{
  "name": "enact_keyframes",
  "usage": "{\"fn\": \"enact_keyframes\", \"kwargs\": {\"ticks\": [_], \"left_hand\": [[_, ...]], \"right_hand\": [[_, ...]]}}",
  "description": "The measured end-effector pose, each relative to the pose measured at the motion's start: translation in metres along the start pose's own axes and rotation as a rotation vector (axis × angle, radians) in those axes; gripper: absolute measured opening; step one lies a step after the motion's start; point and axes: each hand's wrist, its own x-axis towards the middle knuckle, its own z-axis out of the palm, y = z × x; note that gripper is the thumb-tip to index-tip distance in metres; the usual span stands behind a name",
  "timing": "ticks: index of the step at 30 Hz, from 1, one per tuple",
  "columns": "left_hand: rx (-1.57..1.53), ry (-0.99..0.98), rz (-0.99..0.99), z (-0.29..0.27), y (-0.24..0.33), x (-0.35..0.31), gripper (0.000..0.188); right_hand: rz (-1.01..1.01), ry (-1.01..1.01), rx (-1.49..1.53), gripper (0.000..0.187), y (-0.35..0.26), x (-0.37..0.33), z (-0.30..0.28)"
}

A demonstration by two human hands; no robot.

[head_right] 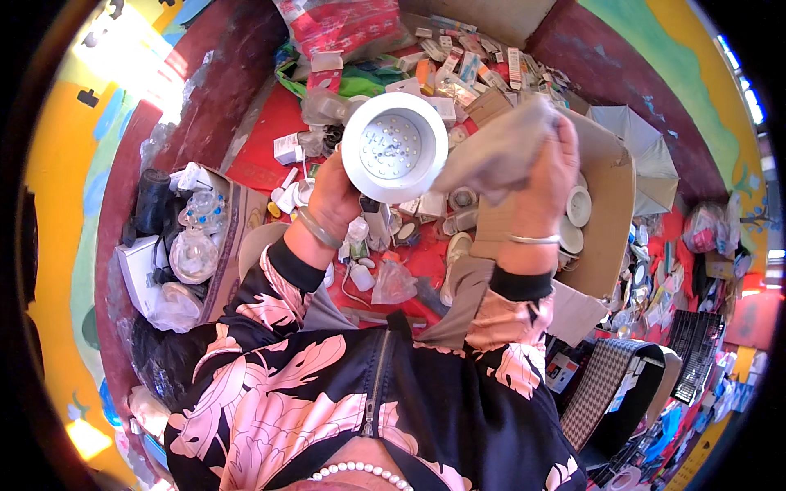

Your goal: The person wipes a circular light fixture with a cloth, turns it over to clean the back, and places it into a box filled with other fixtures.

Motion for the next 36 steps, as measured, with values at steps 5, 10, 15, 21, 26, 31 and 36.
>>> {"fn": "enact_keyframes", "kwargs": {"ticks": [5,10,15,21,26,31,36], "left_hand": [[-0.116,-0.004,-0.046,-0.013,0.004,0.006,0.029],[-0.095,0.031,-0.037,-0.004,0.0,0.002,0.027],[-0.047,0.064,-0.022,-0.013,-0.005,0.005,0.027],[-0.096,0.023,-0.034,-0.016,-0.007,0.009,0.028],[0.011,0.015,0.061,0.0,-0.011,0.001,0.035],[0.1,-0.072,0.113,0.002,-0.005,-0.001,0.034],[0.028,-0.018,0.096,-0.012,-0.007,0.001,0.028]], "right_hand": [[0.324,0.018,0.151,0.019,-0.009,0.005,-0.016],[0.245,0.024,0.087,0.025,-0.019,-0.007,0.011],[0.335,-0.007,0.298,0.028,0.001,-0.008,0.027],[0.128,-0.135,0.146,0.045,0.013,-0.05,0.073],[-0.116,-0.301,-0.7,0.043,0.029,-0.075,0.095],[-0.461,-0.461,-0.674,0.033,0.038,-0.068,0.088],[-0.305,-0.7,-0.466,0.035,0.039,-0.059,0.075]]}}
